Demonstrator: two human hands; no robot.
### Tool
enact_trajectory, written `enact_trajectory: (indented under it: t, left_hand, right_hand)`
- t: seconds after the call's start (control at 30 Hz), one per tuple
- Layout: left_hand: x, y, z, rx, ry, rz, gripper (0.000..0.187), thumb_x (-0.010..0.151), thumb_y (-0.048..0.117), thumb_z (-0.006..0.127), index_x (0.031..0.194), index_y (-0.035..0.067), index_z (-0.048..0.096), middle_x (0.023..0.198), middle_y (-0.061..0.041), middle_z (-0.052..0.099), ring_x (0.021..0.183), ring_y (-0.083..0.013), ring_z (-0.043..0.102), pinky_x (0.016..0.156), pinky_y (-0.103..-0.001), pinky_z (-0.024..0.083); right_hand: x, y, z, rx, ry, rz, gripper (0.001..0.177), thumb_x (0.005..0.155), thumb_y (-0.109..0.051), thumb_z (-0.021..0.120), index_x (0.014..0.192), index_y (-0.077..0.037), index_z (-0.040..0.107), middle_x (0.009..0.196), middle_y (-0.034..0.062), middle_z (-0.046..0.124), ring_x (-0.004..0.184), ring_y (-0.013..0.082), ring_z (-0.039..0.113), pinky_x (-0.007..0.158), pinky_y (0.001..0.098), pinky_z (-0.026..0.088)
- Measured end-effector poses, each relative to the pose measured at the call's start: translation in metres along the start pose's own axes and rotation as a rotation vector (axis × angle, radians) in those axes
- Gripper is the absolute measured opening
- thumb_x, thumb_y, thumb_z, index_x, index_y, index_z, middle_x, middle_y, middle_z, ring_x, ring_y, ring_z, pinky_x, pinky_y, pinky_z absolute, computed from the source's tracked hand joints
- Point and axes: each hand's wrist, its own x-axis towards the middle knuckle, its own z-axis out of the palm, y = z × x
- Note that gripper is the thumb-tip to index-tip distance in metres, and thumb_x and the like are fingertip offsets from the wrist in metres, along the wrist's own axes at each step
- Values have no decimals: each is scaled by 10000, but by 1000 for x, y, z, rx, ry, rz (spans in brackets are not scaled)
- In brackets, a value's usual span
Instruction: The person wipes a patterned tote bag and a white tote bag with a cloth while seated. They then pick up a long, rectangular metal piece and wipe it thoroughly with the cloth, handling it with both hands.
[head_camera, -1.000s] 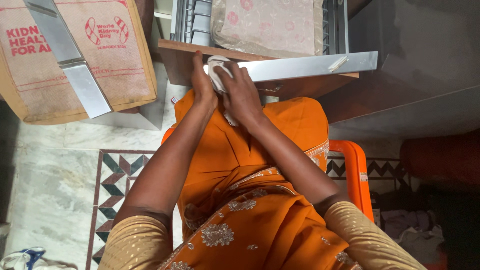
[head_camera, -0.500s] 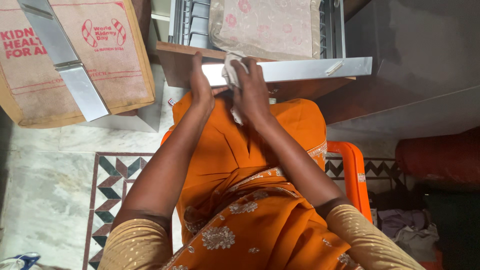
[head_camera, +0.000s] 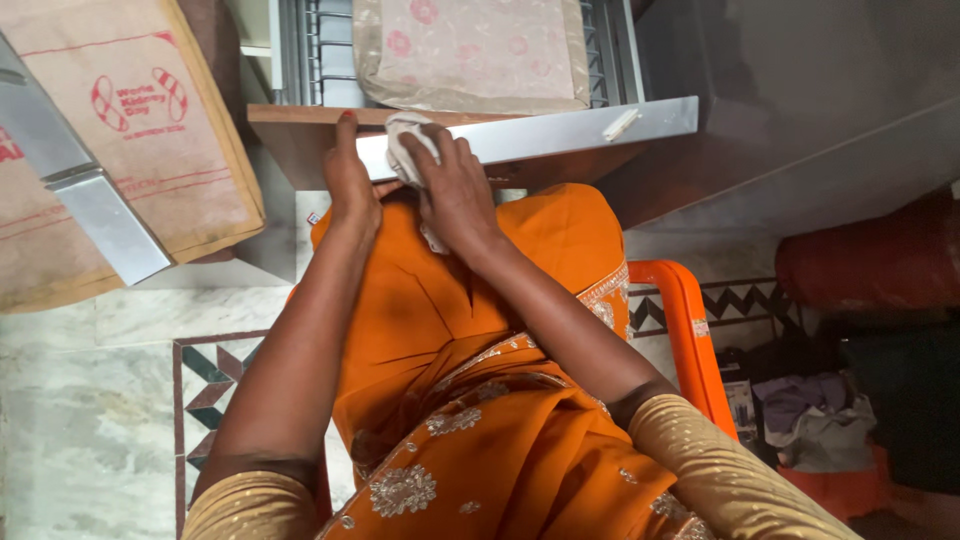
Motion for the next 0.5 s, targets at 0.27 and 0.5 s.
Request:
enact_trajectory:
  t: [0.27,0.5]
  left_hand:
    - [-6,8,3,12,7,3,689,896,543,597,1258,-42,571,1145,-184,662,945,-324,755,662,-494,659]
    - [-3,6,1,22,35,-17,699,904,547,605,1296,-25,513,1178,-178,632,1003,-334,736,669,-511,657]
  right_hand:
    - [-9,62,-26,-98,80,238,639,777,77,735,1372,-110,599,1380,126,521,1211,317,574,1043,410,517]
    - [-22,110,-57,-101,183,440,594,794,99,710,1340,-121,629,1347,118,529,1238,309,578,1045,387,532]
